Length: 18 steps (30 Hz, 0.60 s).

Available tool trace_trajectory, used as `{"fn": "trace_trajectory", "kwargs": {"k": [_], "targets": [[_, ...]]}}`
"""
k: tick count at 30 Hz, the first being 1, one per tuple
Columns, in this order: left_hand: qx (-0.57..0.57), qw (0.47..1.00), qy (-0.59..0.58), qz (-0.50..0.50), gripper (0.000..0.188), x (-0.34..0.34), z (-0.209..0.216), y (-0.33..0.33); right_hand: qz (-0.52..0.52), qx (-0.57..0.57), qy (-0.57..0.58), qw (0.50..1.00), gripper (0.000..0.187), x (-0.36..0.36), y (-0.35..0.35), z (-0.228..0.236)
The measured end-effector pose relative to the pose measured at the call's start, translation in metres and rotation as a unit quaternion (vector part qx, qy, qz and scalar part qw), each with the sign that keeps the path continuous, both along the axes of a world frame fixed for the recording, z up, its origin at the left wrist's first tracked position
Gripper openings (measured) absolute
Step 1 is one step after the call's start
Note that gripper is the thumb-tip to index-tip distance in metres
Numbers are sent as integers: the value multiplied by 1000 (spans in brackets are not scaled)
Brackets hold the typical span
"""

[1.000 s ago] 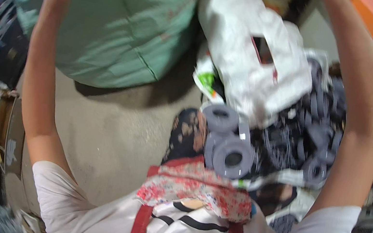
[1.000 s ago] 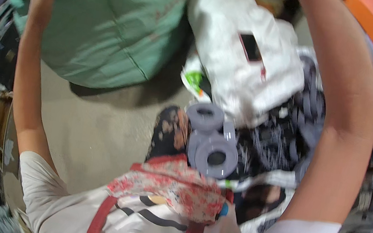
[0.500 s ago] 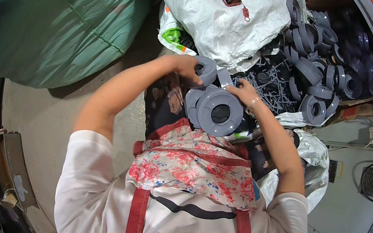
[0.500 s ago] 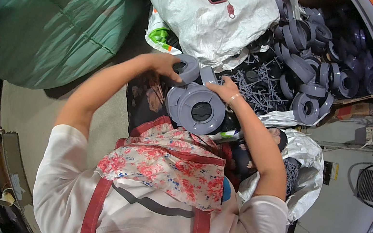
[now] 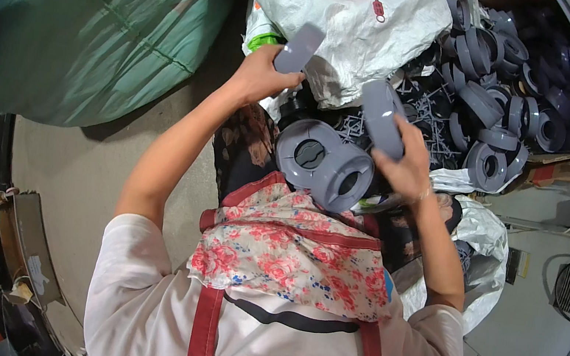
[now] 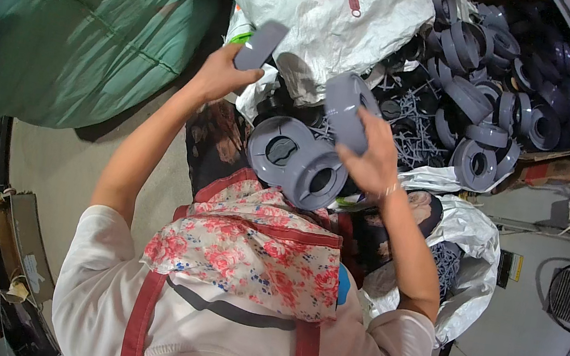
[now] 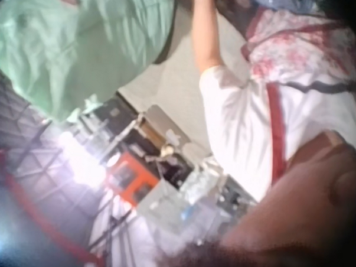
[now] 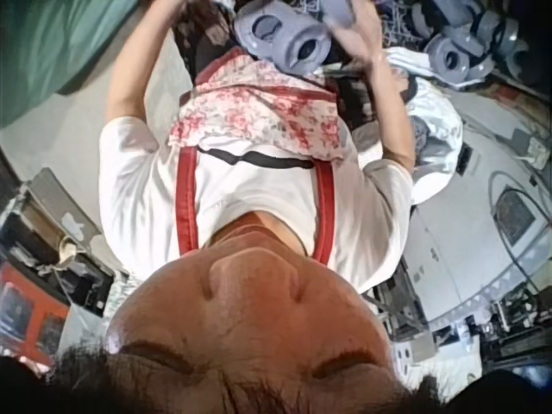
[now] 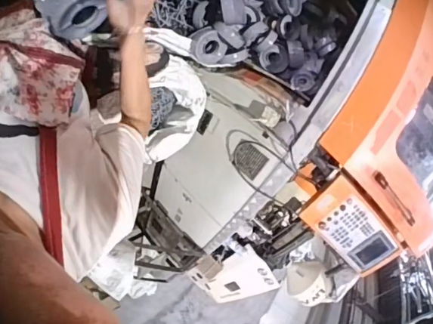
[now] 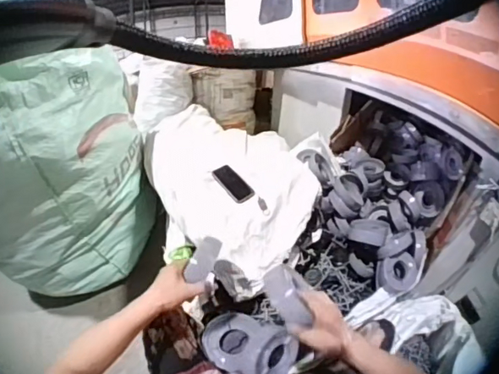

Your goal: The person picks up grey plastic circular parts from a pile, fits them together or stacks them, and places the assembled components onto a separate stack while seated on the floor.

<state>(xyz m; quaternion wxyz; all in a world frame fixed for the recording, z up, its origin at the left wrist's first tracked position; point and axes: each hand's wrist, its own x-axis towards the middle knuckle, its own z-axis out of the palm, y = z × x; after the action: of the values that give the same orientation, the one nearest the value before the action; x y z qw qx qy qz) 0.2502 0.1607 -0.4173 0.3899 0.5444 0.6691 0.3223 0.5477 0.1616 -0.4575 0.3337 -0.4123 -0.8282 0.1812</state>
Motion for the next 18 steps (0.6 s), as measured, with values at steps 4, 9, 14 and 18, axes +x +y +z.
{"fn": "trace_trajectory", "kwargs": {"k": [4, 9, 14, 18], "targets": [[295, 932, 142, -153, 65, 31, 24, -38, 150, 56, -143, 977, 68, 22, -67, -40], [287, 794, 227, -485, 59, 100, -12, -77, -111, -448, 475, 749, 34, 31, -104, -98], [344, 750, 284, -488, 51, 126, -86, -93, -194, -484, 571, 634, 45, 49, -110, -54], [325, 857, 109, -385, 59, 102, -52, -65, -175, -603, 489, 605, 51, 37, -99, -94]]}}
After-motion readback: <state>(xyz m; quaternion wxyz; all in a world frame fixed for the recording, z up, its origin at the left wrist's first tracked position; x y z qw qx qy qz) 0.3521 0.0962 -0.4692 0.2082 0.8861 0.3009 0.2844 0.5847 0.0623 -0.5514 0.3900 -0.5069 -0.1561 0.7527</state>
